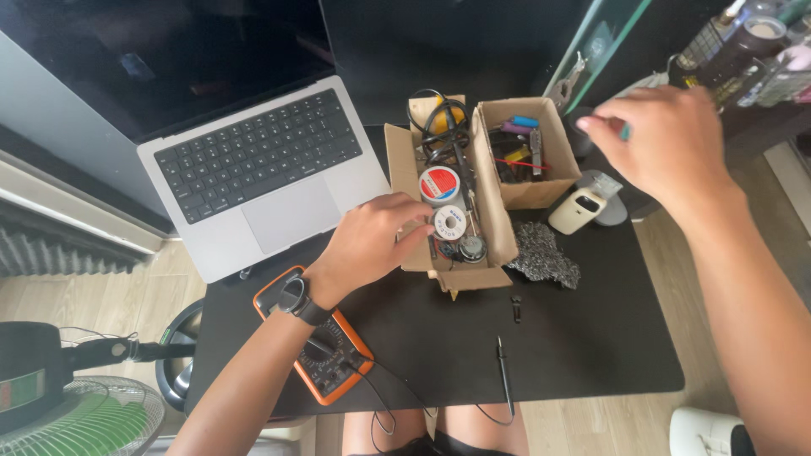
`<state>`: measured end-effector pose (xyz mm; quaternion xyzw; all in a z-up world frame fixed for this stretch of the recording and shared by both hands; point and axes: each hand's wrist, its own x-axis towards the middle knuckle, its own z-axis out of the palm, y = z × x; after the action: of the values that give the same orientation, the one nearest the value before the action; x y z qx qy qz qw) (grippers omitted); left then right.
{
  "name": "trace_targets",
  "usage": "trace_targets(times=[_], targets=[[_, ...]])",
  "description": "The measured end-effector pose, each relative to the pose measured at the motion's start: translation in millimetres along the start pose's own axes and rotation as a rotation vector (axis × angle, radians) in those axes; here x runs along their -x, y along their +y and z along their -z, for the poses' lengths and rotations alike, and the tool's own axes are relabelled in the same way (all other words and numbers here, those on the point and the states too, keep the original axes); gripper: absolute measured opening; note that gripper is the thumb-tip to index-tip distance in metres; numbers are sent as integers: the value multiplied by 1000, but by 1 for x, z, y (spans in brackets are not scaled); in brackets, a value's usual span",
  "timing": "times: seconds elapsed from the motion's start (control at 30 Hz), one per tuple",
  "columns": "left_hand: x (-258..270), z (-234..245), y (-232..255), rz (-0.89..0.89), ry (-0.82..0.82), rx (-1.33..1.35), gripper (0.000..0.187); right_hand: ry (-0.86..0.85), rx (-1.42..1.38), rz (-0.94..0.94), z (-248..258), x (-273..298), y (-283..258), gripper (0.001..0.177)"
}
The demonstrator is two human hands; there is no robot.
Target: The person assembles electronic components by inserting a small circuit board into a metal flashlight housing, handling wires and batteries, and using a multimeter to test the connections.
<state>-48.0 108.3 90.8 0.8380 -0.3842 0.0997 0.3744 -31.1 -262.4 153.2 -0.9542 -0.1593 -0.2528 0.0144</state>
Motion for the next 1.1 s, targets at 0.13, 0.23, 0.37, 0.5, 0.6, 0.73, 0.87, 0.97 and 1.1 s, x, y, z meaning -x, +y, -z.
trace_targets(times=[0.13, 0.23, 0.37, 0.5, 0.6, 0.73, 0.87, 0.97, 1.1], targets=[[-3, -16, 14, -59, -11, 28, 16, -407, 251, -216, -57, -31, 1, 36], [1, -22, 22, -46, -11, 39, 17, -633, 313, -349, -114, -55, -9, 28], [10, -18, 25, 11, -51, 25, 20, -649, 321, -468, -175, -57, -2, 22], [20, -11, 20, 27, -43, 17, 20, -655, 224, -619, -191, -57, 12, 27], [23, -9, 19, 49, -25, 26, 21, -536, 219, -594, -173, -59, 11, 26], [30, -2, 15, 82, -6, 71, 20, -535, 66, -588, -103, -67, 1, 38], [40, 6, 8, 159, 69, 129, 20, -263, -738, -638, -23, -42, -12, 34], [48, 9, 11, 272, 129, 448, 25, -181, -1361, -582, 1, 0, -56, 27], [55, -8, 38, 346, 191, 955, 37, -217, -1534, -540, -14, 56, -162, 23]])
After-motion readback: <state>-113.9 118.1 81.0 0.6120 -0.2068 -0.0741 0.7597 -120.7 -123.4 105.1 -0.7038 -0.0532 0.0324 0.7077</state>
